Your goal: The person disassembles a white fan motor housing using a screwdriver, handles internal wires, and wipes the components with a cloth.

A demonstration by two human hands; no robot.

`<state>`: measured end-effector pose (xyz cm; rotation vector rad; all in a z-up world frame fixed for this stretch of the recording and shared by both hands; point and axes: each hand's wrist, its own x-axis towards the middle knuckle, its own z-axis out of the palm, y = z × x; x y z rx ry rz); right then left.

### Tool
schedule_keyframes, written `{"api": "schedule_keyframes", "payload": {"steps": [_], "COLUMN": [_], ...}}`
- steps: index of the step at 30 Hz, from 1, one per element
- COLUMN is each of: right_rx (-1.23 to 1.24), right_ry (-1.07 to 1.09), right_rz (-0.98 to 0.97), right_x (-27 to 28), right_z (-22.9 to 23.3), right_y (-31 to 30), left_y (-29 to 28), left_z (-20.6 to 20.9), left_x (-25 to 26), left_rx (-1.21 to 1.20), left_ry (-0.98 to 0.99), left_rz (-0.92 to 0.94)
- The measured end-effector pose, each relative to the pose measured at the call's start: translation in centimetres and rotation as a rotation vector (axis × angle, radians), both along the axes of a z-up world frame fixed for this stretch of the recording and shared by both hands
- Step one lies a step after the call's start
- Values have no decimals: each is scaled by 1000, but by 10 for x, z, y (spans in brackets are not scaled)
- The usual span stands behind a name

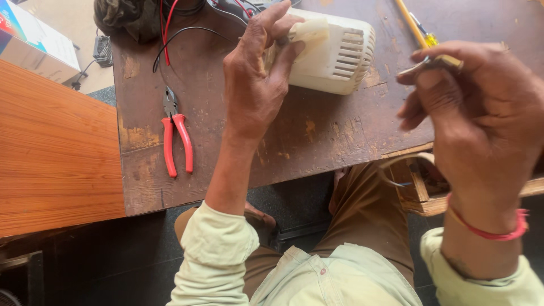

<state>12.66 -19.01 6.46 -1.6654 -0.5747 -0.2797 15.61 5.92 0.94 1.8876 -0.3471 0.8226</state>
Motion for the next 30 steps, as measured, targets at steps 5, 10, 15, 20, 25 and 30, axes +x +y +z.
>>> {"api": "schedule_keyframes", "payload": {"steps": [5,10,15,20,25,30], "right_rx": [289,364,489,771,700,380], "right_ry": [271,358,536,803,752,412], "right_rz": [70,123,227,398,311,32], "right_x": [-8,-19,-23,-23,-21,-26], "right_z": [-13,-23,-30,-48,-45,-15], "right_y": [20,33,36,39,42,40], "left_y": [-6,-14,-18,-15,-38,-81], "left_z": [-6,-11,-16,-28,-26,-24], "left_x": [6,10,11,11,10,-3], "left_rx": [60,34,32,-54,-78,53], "left_ry": [-66,-79,-176,-120,-129,-110], "left_rz": [228,286,288,253,288,445]}}
